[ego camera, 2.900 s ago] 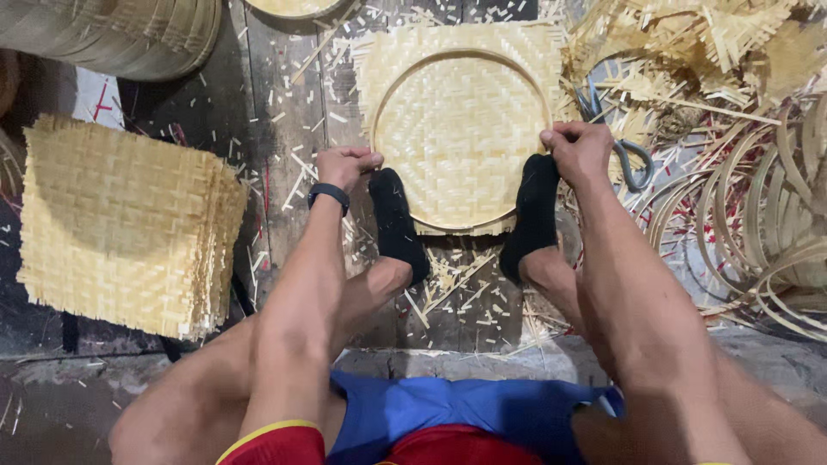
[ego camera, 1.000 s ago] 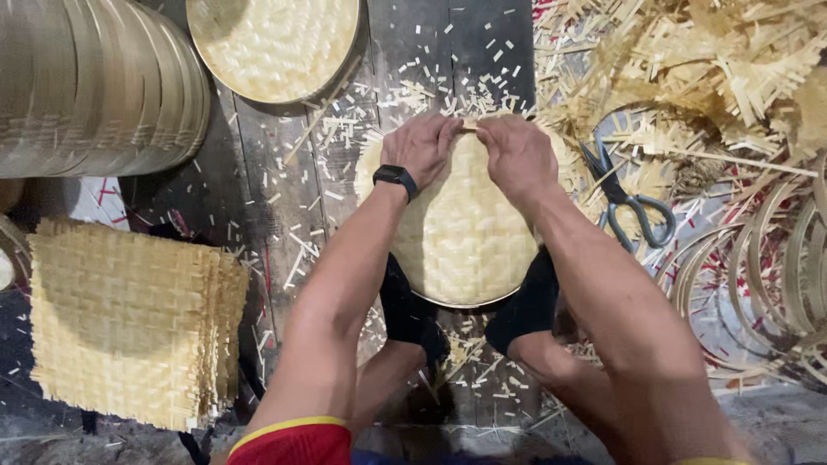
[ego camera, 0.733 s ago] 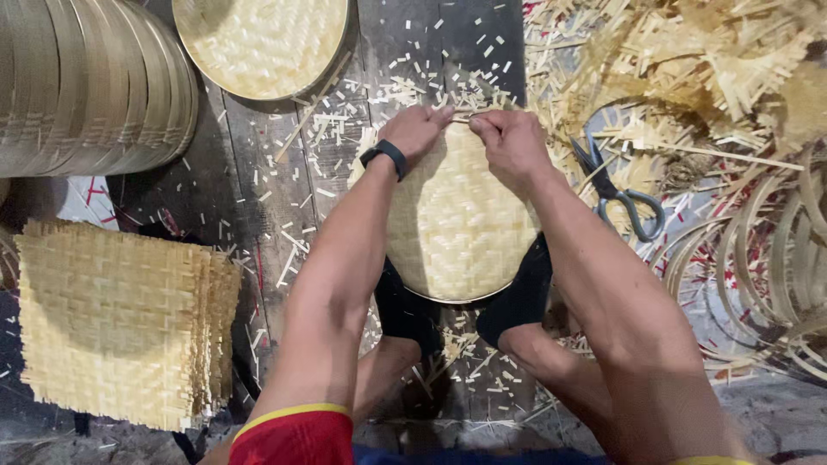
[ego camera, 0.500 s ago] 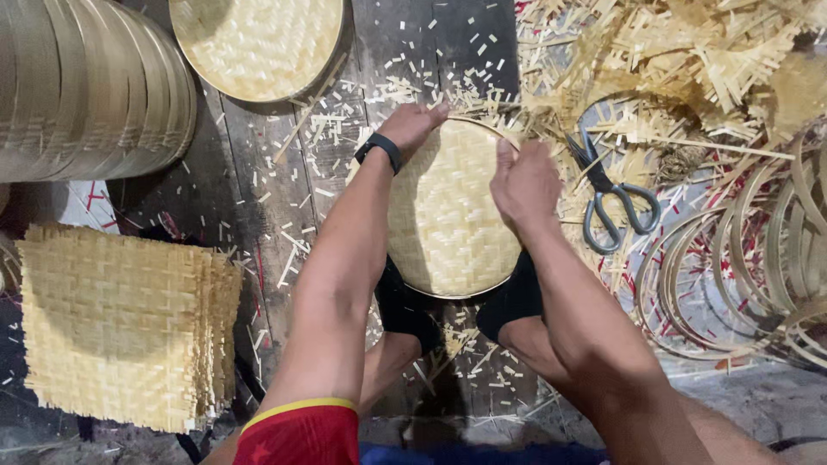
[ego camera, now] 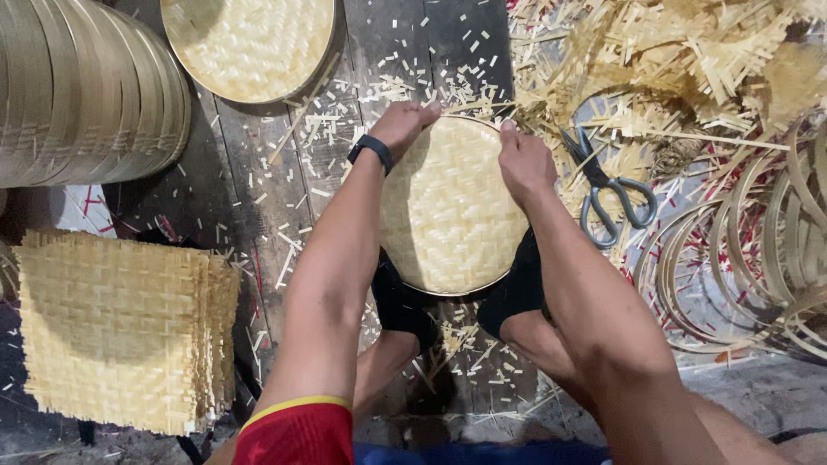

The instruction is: The person fits a woven bamboo mat into a circular frame, presses it down with a wooden template, and trims the excess material with scissors before fitting a hoop around the edge.

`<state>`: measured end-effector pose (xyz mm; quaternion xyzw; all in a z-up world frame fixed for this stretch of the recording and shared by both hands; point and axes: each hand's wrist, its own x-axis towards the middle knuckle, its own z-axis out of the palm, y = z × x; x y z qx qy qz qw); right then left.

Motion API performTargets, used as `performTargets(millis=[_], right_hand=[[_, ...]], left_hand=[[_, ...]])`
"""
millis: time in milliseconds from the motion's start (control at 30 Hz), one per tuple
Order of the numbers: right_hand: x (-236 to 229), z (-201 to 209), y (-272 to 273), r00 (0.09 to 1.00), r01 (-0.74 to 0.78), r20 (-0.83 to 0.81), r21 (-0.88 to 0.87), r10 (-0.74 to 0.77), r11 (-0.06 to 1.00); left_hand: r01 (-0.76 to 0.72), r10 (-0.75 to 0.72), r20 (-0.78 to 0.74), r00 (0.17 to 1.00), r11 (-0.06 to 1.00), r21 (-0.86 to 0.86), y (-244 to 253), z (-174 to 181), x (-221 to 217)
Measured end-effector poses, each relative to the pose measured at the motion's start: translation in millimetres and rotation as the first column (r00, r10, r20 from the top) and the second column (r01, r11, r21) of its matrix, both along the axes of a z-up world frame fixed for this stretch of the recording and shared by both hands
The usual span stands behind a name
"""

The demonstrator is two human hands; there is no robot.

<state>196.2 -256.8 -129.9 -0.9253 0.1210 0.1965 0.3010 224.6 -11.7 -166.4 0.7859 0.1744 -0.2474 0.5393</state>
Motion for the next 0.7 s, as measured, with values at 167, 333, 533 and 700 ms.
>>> performTargets(millis=[167,333,533,700], right_hand=[[-1.5,21.3,6.1,0.998,0.054,-0.036,0.009,-0.054,0.998],[0.6,23.8,8.6,1.000,-0.004,-0.019,-0.006,0.003,1.000],[-2.1,-0.8,1.3,0.996,-0.016,0.089,0.025,0.014,1.000],[-10.1,-36.5,-41.4,0.986,-0.101,0.140,0.081,0.089,0.992]], left_hand=[[-0.288,-0.016,0.607,0.795,0.870,0.400,9.5,4.6,-47.2],[-0.087,0.014,0.165,0.986,0.891,0.445,29.8,-7.5,-62.7],[0.010,-0.054,0.129,0.990,0.947,0.321,55.4,-68.0,-52.2],[-0.572,0.416,0.548,0.725,0.807,0.145,51.3,-78.8,-73.0]])
